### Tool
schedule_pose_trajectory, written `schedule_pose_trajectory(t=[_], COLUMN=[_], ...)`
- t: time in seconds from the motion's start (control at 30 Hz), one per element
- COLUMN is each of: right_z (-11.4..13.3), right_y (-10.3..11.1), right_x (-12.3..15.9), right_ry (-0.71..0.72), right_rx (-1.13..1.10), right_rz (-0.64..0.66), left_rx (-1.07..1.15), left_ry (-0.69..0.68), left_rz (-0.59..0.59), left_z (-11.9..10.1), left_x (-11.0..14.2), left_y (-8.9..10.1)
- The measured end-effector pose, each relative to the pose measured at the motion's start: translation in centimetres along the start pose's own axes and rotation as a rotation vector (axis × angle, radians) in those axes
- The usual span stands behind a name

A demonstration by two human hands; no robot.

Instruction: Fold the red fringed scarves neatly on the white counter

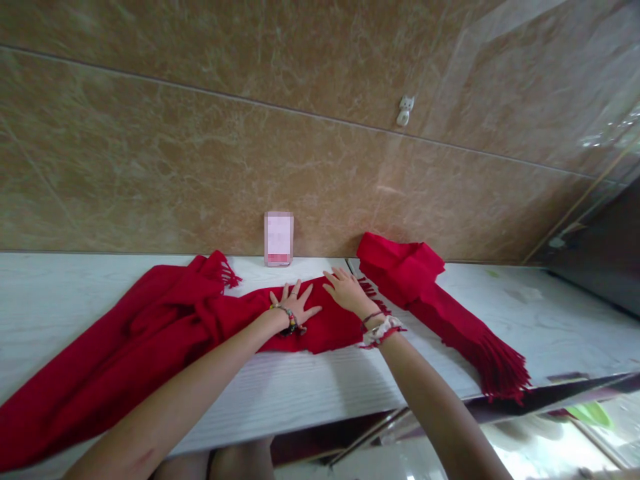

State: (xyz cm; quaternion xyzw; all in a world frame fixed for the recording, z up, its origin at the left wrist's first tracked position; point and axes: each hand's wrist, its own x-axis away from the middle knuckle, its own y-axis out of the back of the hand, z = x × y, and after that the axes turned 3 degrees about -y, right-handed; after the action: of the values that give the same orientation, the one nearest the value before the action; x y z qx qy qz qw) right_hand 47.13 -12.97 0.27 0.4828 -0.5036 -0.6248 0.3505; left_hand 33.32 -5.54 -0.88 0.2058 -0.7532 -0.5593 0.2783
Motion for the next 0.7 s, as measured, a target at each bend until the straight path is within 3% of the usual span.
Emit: schedule_pose_trajectory(t=[0.17, 0.33, 0.5, 0.6, 0.7], right_z=[-1.6, -2.5, -1.3, -0.2, 0.5], right_y=[-2.6, -2.7, -1.6, -1.7, -2.6], right_x=[1.0, 1.2, 1.1, 1.3, 1.7], right_ry=[-0.116, -0.186, -0.062, 0.092, 0.153], right_rx=[0.019, 0.056, 0.021, -0.049, -0.033], right_rz=[0.01, -0.054, -0.185, -0.11, -0.019], left_rx=[-0.01, -0.034, -0.032, -0.022, -0.018], left_ry=[-0.023, -0.053, -0.072, -0.069, -0.068], left_rz=[-0.016, -0.053, -0.074, -0.069, -0.071], left_z=[0.9, 1.1, 1.5, 1.6, 1.6], left_x=[0.3, 0.3, 0.3, 0.2, 0.2], left_y=[-0.6, -0.9, -1.4, -1.5, -1.6])
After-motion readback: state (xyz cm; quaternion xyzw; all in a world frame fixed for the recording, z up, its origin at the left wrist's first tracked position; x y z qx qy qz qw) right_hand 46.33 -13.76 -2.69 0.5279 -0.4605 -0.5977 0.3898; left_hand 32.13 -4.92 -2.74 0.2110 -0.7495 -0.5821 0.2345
